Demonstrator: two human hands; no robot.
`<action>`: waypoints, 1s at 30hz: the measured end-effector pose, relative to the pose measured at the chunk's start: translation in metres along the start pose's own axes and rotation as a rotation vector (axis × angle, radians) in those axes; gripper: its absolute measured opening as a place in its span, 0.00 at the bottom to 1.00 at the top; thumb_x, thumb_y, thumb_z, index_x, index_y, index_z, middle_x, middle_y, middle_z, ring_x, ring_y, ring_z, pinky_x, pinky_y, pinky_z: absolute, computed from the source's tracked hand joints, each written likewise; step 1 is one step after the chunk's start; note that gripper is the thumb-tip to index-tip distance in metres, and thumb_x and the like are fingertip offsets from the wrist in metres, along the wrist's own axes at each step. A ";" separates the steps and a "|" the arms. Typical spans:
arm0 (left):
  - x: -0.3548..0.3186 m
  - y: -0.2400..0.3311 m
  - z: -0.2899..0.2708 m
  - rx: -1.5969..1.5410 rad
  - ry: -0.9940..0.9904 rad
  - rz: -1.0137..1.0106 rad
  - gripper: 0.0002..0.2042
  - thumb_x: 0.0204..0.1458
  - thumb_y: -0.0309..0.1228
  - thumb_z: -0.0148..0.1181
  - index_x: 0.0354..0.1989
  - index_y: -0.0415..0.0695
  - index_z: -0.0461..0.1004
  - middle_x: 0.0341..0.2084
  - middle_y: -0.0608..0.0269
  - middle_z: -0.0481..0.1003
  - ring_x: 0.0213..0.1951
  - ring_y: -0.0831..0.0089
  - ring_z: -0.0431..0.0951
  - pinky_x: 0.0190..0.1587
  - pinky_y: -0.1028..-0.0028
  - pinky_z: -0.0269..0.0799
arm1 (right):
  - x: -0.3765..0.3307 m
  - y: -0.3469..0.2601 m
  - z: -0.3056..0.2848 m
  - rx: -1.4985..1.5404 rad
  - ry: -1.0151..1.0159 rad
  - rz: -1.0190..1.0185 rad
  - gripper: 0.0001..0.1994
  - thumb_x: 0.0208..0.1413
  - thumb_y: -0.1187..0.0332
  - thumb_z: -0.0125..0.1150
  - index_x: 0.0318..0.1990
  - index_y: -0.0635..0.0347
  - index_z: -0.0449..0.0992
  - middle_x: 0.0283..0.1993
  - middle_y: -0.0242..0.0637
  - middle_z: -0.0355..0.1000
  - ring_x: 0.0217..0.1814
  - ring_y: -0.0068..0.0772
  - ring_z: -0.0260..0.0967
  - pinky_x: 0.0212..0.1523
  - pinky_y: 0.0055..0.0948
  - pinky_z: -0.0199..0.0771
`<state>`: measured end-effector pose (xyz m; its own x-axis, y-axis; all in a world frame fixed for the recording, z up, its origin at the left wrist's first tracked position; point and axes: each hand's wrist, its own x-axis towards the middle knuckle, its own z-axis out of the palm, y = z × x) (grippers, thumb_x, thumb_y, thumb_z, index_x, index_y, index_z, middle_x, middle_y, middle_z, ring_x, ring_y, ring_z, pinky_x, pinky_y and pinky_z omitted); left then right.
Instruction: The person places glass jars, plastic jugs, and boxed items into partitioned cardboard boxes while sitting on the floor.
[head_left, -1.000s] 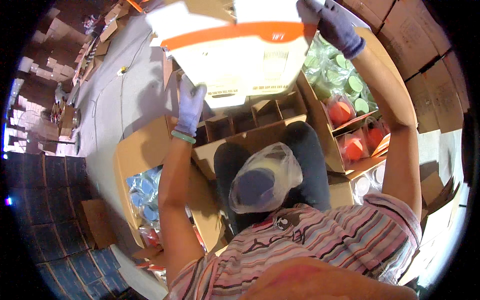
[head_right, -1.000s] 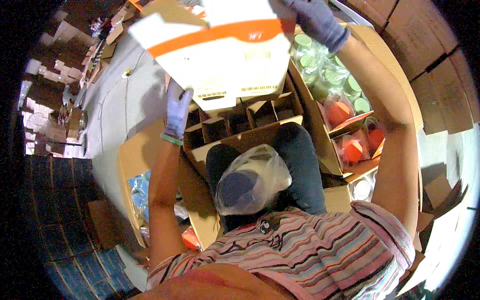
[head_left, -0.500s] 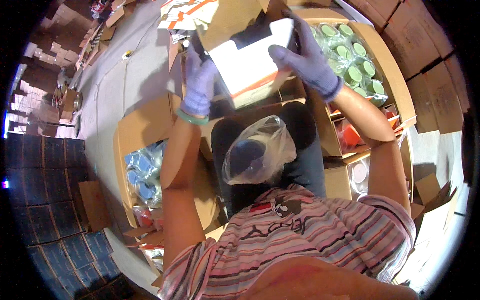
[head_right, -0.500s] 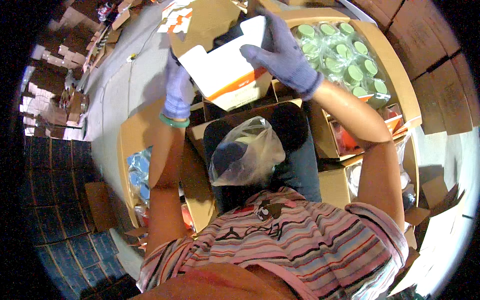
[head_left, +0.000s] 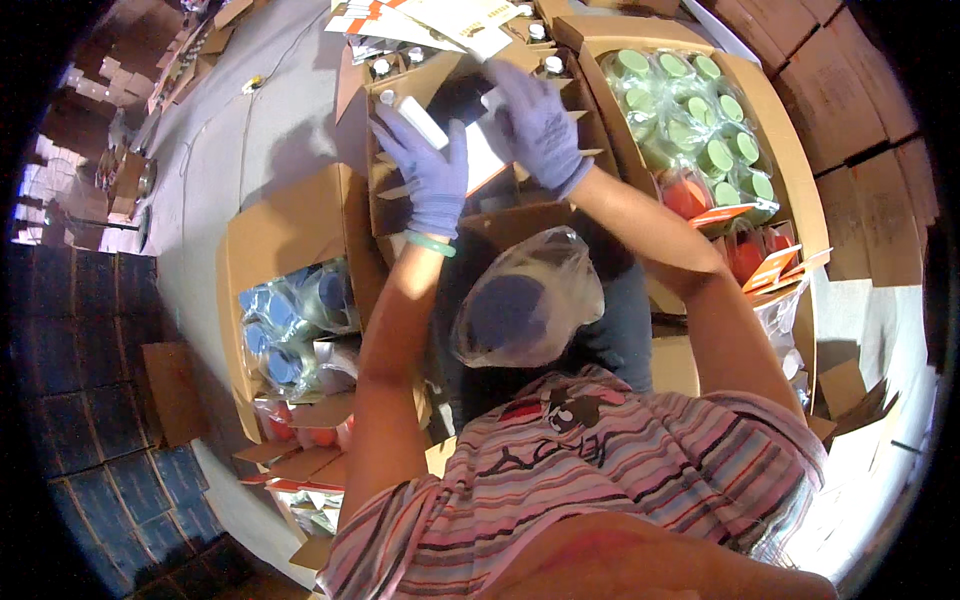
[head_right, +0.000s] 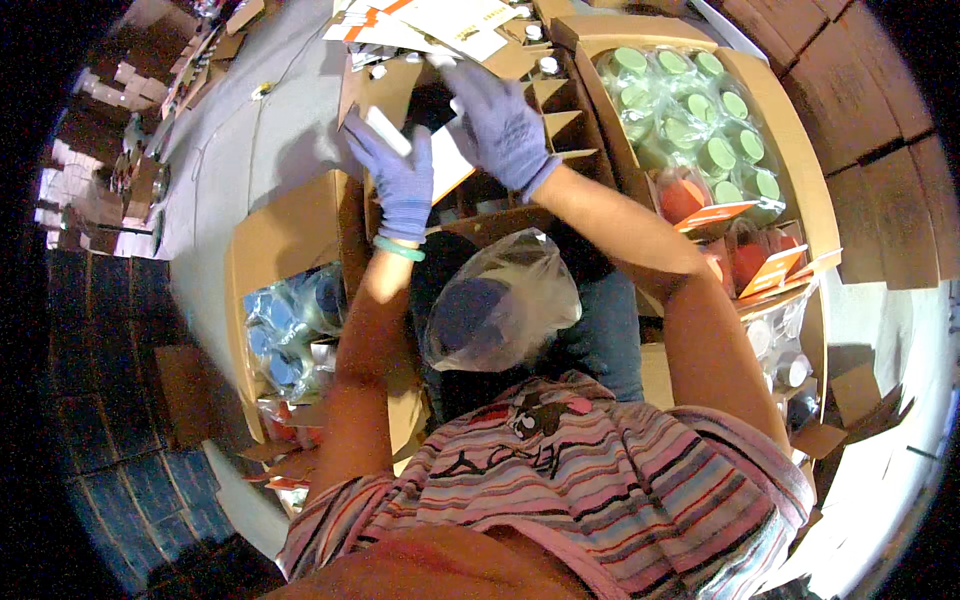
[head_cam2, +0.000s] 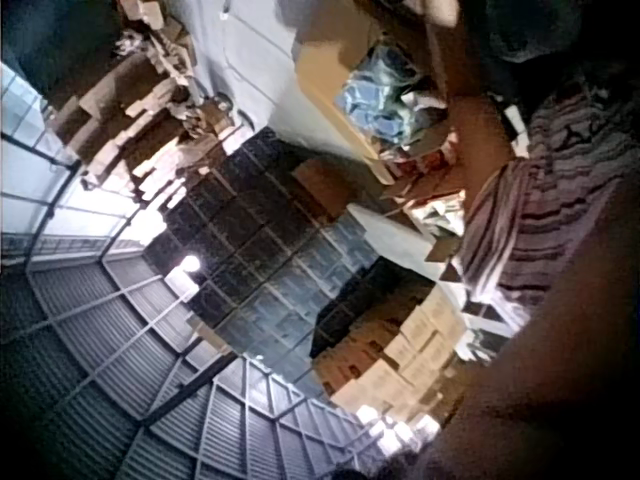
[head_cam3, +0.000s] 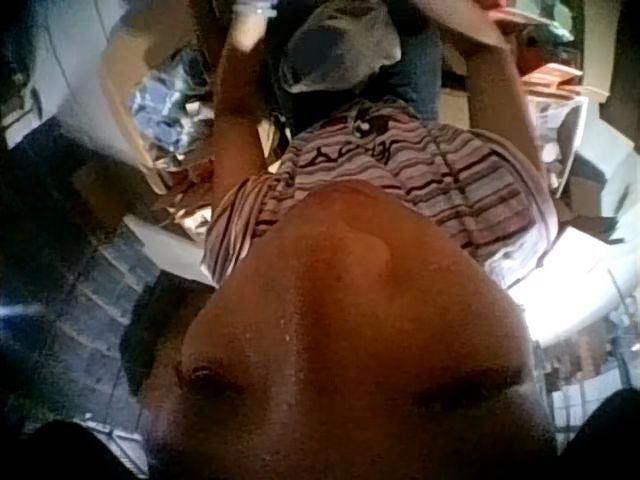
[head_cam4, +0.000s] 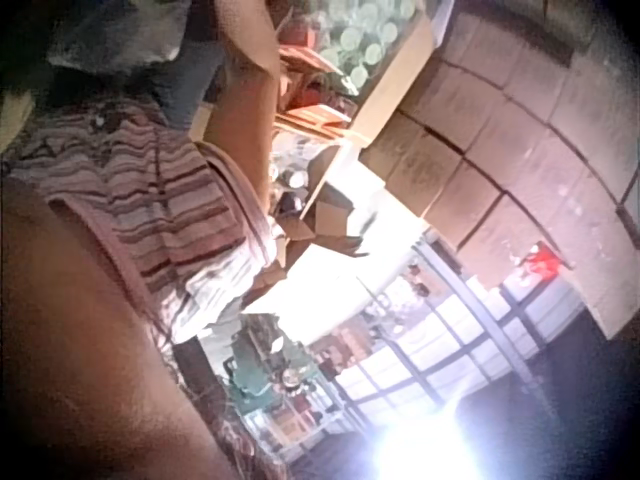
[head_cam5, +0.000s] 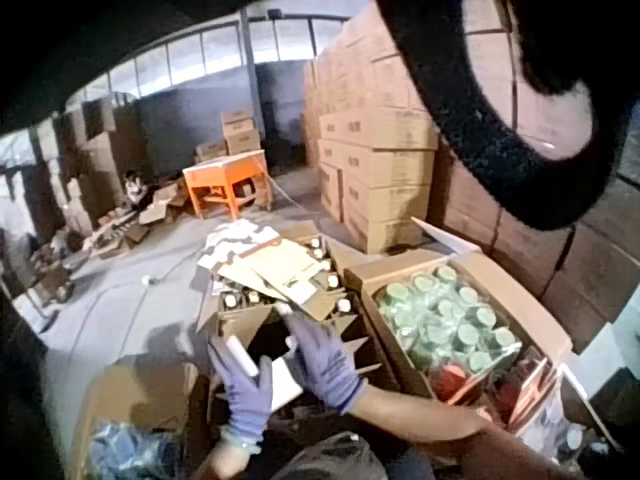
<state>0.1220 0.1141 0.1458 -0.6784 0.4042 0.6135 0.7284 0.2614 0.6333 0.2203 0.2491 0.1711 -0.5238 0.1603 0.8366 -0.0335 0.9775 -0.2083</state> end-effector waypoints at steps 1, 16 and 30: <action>-0.005 -0.011 0.008 0.117 -0.018 -0.003 0.51 0.49 0.43 0.63 0.65 0.24 0.32 0.64 0.26 0.35 0.67 0.39 0.39 0.69 0.60 0.39 | -0.010 -0.004 0.011 -0.007 -0.047 -0.039 0.32 0.43 0.71 0.61 0.60 0.57 0.62 0.59 0.46 0.65 0.54 0.45 0.66 0.51 0.40 0.65; -0.017 -0.078 0.026 0.809 -0.497 0.346 0.39 0.48 0.59 0.49 0.60 0.38 0.62 0.65 0.50 0.52 0.67 0.46 0.44 0.57 0.28 0.35 | -0.022 0.052 0.089 0.064 -0.788 -0.151 0.21 0.50 0.58 0.53 0.53 0.49 0.73 0.55 0.36 0.71 0.54 0.36 0.69 0.57 0.37 0.61; 0.011 -0.113 -0.005 0.130 -0.142 0.563 0.13 0.43 0.28 0.66 0.39 0.41 0.76 0.35 0.57 0.76 0.41 0.61 0.74 0.54 0.61 0.65 | 0.058 0.048 0.143 0.008 -0.825 -0.116 0.41 0.48 0.45 0.61 0.69 0.32 0.48 0.62 0.45 0.61 0.61 0.48 0.62 0.60 0.47 0.63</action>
<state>0.0320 0.0846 0.0837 -0.1715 0.6225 0.7636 0.9843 0.0744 0.1603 0.0662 0.2854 0.1372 -0.9721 -0.0960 0.2140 -0.1298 0.9801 -0.1502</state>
